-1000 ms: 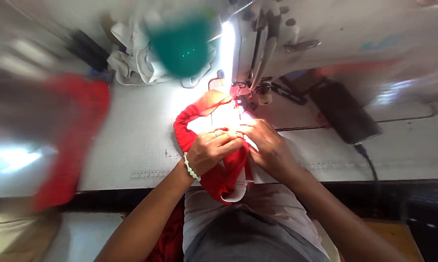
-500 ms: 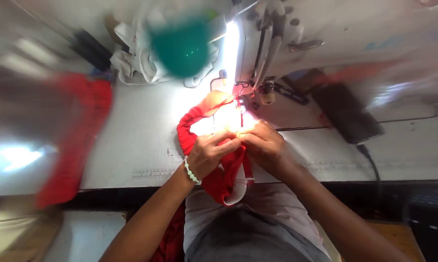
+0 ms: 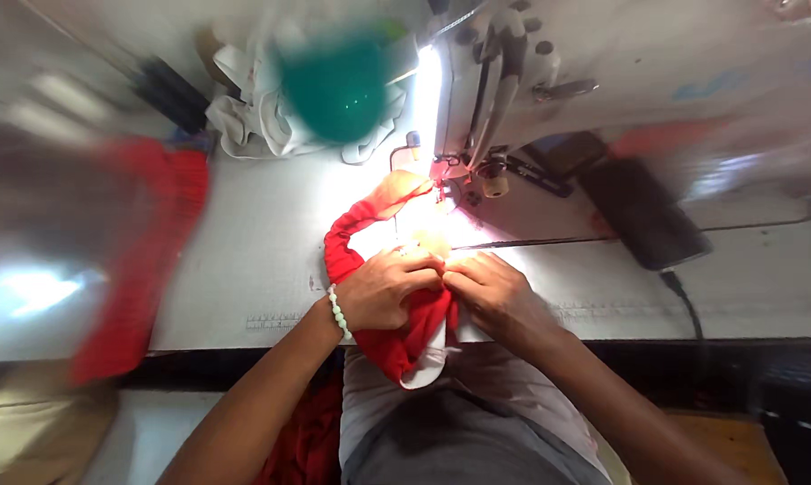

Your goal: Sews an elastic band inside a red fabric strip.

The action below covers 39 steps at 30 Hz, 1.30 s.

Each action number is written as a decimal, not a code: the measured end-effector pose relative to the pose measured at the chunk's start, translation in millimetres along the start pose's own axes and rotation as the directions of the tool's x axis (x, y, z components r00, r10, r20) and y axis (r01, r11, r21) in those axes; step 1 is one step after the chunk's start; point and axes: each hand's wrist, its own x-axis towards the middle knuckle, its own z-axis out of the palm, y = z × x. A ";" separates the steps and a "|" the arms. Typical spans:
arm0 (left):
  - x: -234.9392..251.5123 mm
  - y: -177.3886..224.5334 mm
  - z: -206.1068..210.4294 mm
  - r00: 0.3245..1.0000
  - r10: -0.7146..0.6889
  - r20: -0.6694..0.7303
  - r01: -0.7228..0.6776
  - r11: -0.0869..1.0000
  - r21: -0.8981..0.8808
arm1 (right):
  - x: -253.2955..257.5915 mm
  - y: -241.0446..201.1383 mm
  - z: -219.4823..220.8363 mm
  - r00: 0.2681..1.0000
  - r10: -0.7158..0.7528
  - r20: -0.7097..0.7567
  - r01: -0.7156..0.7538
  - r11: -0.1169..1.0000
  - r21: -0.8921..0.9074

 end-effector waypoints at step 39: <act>27.3 -49.9 -6.9 0.931 -0.319 -0.178 0.361 0.878 0.315 | 37.7 66.0 16.9 0.997 0.061 0.046 -0.054 0.989 -0.136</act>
